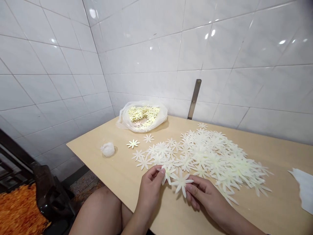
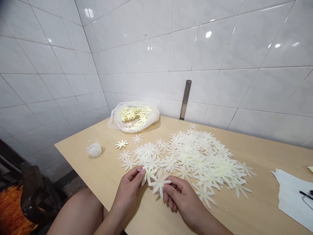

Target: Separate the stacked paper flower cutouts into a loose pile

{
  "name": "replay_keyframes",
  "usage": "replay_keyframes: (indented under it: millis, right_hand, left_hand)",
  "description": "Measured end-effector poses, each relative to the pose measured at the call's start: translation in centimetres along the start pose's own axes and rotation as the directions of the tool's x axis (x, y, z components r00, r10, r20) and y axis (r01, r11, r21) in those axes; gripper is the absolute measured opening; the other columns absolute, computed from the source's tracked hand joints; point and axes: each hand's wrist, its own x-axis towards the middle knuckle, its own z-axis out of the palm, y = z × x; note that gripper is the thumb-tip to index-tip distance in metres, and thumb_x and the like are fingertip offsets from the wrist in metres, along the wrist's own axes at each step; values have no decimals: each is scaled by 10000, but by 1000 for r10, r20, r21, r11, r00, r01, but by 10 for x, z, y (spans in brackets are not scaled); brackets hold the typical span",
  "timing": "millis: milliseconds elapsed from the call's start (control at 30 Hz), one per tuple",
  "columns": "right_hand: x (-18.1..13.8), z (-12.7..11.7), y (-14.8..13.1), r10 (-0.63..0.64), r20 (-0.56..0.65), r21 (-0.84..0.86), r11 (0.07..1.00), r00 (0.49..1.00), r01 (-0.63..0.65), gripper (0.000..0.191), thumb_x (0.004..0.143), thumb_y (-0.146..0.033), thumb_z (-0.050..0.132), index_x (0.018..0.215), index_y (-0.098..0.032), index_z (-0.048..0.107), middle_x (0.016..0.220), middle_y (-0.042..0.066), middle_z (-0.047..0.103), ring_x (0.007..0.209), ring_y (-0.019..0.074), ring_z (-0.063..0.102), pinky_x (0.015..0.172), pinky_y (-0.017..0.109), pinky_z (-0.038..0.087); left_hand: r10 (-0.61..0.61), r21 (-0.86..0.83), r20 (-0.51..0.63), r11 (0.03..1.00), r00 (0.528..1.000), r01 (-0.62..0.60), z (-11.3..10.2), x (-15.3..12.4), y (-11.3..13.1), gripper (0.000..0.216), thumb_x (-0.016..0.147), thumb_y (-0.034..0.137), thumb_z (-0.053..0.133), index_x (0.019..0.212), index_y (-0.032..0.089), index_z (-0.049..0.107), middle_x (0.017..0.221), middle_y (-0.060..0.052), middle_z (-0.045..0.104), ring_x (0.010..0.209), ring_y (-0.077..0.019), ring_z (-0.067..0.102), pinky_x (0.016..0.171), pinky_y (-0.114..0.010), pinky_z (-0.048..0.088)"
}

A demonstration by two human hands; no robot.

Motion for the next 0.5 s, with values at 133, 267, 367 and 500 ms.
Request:
replay_keyframes:
  millis: [133,267,367,500]
  right_hand:
    - [-3,-5,-14,11,-49,-105,994,999,-16,405,873,-528,540,663,-182,533,559,-21,488,485,99,428,498,246,353]
    - [0,-36,-44,-44,-91,-391,920,995,5,423,850,-552,536,625,-194,549,538,-7,476,513,135,463,514,269,379]
    - [7,-59,-65,-259,-299,-662,750,918,-4,304,806,-502,603,893,-215,652,716,43,611,591,177,525,529,290,392]
    - [10,-46,-72,-438,-291,-815,580,851,19,241,822,-458,594,893,-237,660,740,61,637,626,204,542,561,310,398]
  left_hand:
    - [-68,-139,-18,988,997,65,0,2,-2,264,681,358,762,742,122,661,624,21,526,572,-70,438,564,-195,370]
    - [-117,-157,15,980,993,118,3,-1,5,274,636,348,797,725,106,706,567,13,543,535,-72,455,548,-206,382]
    - [-136,-156,30,978,990,139,5,-3,10,288,612,354,808,729,103,728,541,4,556,525,-92,483,562,-238,424]
    - [-133,-124,35,983,991,136,6,-4,12,278,603,354,811,667,102,713,546,-4,580,525,-87,479,565,-233,412]
